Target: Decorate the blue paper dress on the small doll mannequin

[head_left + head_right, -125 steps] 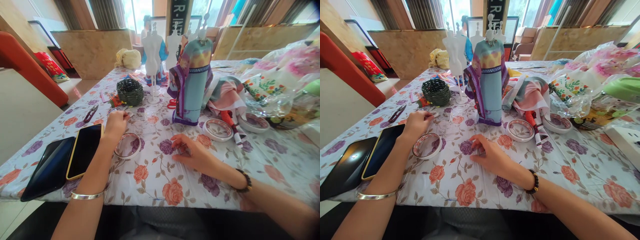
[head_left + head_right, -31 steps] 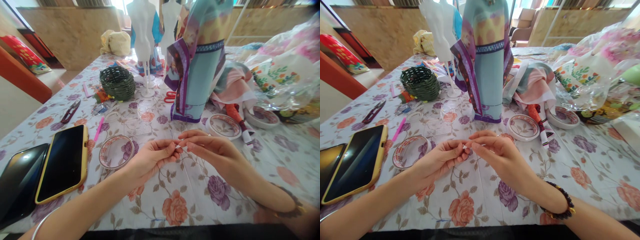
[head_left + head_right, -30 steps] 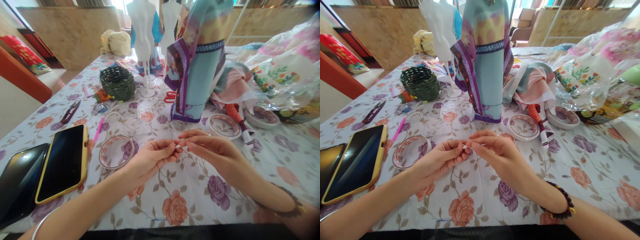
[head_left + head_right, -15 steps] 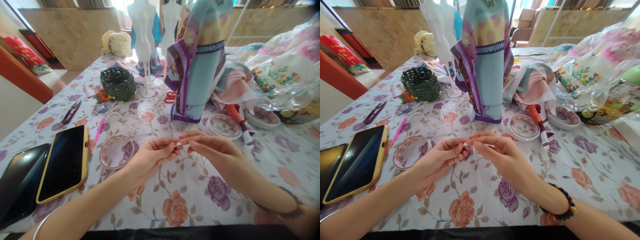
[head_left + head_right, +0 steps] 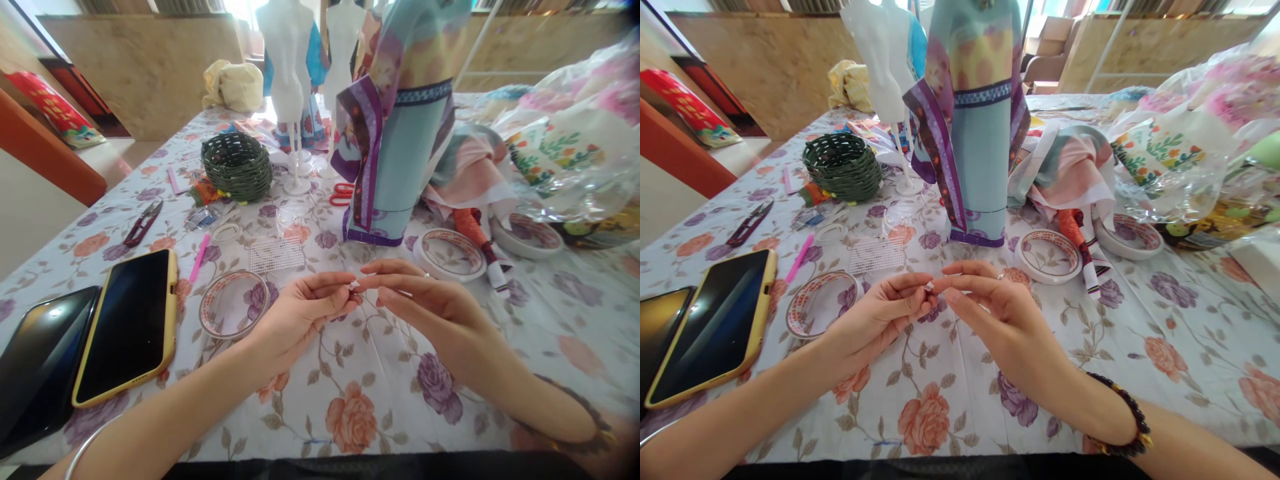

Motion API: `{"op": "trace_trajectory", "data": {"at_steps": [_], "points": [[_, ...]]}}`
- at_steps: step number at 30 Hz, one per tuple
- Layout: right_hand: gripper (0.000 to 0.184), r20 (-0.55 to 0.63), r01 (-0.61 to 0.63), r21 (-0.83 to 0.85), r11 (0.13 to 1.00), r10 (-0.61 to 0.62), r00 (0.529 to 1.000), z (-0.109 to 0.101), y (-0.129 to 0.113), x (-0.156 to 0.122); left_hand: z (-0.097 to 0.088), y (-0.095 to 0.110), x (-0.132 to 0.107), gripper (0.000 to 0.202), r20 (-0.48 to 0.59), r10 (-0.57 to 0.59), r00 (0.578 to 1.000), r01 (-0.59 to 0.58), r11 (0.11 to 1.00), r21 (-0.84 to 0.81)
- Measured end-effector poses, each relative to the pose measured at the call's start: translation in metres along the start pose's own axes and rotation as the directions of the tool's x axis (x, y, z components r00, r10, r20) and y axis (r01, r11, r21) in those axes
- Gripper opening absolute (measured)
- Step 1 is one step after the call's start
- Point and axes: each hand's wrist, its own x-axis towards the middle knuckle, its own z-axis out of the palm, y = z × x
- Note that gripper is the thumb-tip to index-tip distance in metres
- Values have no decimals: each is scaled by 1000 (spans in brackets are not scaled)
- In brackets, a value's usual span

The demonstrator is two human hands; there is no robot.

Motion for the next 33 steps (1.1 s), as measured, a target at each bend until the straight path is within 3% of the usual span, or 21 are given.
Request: {"op": "trace_trajectory", "data": {"at_steps": [12,23,33], "points": [[19,6,22,-27,999,-22,1000,1,0,-1,1,0,-2,22,-3,-7,1000,7,1000,29],[19,1,10,-11,1000,-10,1000,0,1,2,2,1,-5,16,54,114,992,-124,965,231],[15,-48,14,51,999,-12,999,2,0,1,5,2,-5,10,66,149,987,-160,965,208]]}}
